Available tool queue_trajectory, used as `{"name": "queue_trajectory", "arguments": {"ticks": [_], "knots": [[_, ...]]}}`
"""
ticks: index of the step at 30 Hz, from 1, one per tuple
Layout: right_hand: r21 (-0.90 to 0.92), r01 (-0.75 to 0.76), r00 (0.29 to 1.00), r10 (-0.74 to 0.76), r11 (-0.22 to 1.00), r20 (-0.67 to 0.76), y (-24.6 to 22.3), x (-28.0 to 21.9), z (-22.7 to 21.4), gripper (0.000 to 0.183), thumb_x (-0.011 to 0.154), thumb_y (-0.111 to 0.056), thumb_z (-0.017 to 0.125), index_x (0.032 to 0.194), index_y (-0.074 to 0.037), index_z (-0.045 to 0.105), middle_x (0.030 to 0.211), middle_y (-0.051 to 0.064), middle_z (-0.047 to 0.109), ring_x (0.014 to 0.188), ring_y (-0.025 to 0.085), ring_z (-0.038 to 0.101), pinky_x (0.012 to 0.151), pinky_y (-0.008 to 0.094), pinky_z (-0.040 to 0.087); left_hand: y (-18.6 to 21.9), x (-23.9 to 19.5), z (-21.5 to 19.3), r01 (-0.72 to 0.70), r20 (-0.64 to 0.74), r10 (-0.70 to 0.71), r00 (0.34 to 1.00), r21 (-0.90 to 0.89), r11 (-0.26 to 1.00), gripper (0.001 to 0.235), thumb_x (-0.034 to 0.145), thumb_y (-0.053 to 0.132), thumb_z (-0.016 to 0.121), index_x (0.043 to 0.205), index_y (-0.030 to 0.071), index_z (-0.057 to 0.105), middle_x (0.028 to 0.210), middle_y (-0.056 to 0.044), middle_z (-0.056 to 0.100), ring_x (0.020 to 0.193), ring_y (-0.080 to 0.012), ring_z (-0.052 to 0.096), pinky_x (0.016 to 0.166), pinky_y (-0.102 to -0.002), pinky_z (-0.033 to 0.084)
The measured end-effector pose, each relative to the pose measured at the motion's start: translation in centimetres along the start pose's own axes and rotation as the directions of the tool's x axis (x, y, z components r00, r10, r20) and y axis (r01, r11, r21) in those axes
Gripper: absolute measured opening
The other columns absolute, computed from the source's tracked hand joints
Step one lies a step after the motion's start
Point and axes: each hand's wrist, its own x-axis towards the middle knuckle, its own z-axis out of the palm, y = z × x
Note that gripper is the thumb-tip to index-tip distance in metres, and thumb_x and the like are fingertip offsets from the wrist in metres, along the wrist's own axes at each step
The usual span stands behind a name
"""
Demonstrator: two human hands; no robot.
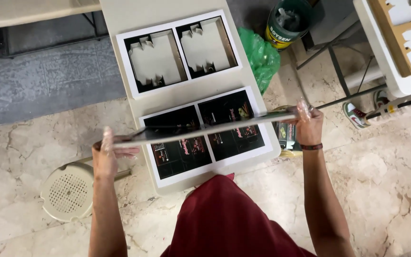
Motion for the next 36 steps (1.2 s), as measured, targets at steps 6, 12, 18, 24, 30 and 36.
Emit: {"name": "queue_trajectory", "arguments": {"ticks": [6,12,18,24,30,36], "knots": [[-0.087,0.048,0.980,-0.030,0.995,0.194,2.3,-7.2,-6.5,0.020,0.094,0.004,0.069,0.099,-0.015,0.065,0.111,0.015,0.074,0.106,0.025,0.074,0.097,0.049,0.066,-15.2,-2.5,-3.6,-0.668,0.008,0.671,0.741,0.114,0.736,0.028,0.104,0.011,0.063,0.078,0.020,0.066,0.065,0.003,0.061,0.075,-0.0069,0.068,0.088,-0.037,0.068],[-0.051,-0.644,0.765,0.644,0.763,-0.027,16.4,-12.6,-9.8,0.039,0.091,-0.009,0.068,0.125,0.008,0.057,0.120,0.026,0.060,0.108,0.047,0.061,0.076,0.062,0.064,-28.7,-7.6,1.9,0.318,-0.137,-0.410,0.902,-0.433,0.844,0.063,0.093,0.007,0.065,0.152,0.003,0.046,0.133,-0.022,0.064,0.097,-0.0319,0.065,0.080,-0.046,0.061],[0.012,-0.798,0.602,0.798,0.603,-0.040,16.7,-11.7,-10.3,0.037,0.090,-0.007,0.070,0.122,0.005,0.055,0.120,0.025,0.056,0.105,0.045,0.064,0.082,0.057,0.063,-27.3,-7.2,1.4,0.526,-0.222,-0.485,0.846,0.193,0.828,0.071,0.093,0.019,0.071,0.157,0.011,0.042,0.129,-0.019,0.068,0.082,-0.0329,0.075,0.063,-0.039,0.063],[-0.281,-0.784,0.561,0.826,0.553,0.059,19.2,-8.7,-11.4,0.065,0.080,-0.032,0.088,0.128,0.005,0.063,0.101,0.024,0.069,0.076,0.039,0.071,0.061,0.049,0.066,-21.7,-4.4,11.9,-0.223,0.063,0.342,0.938,0.862,0.455,0.092,0.085,0.060,0.073,0.160,0.016,0.042,0.156,-0.022,0.047,0.146,-0.0406,0.040,0.118,-0.058,0.030],[-0.415,-0.742,0.568,0.823,0.527,0.028,18.5,-7.1,-9.4,0.082,0.074,-0.041,0.095,0.127,0.011,0.061,0.095,0.024,0.068,0.066,0.039,0.071,0.045,0.045,0.064,-15.4,-0.3,29.6,-0.449,0.456,0.042,0.889,0.851,0.271,0.108,0.086,0.084,0.052,0.165,0.016,0.022,0.168,-0.025,0.017,0.152,-0.0544,0.018,0.115,-0.074,0.022],[-0.497,-0.713,0.584,0.811,0.495,-0.030,16.5,-8.1,-7.8,0.085,0.081,-0.042,0.090,0.130,0.019,0.056,0.113,0.039,0.063,0.084,0.051,0.071,0.055,0.051,0.064,-13.0,-1.3,37.3,-0.207,0.308,-0.304,0.901,0.924,0.322,0.140,0.071,0.077,0.077,0.166,0.008,0.001,0.166,-0.032,-0.015,0.143,-0.0702,-0.013,0.091,-0.094,0.020]]}}
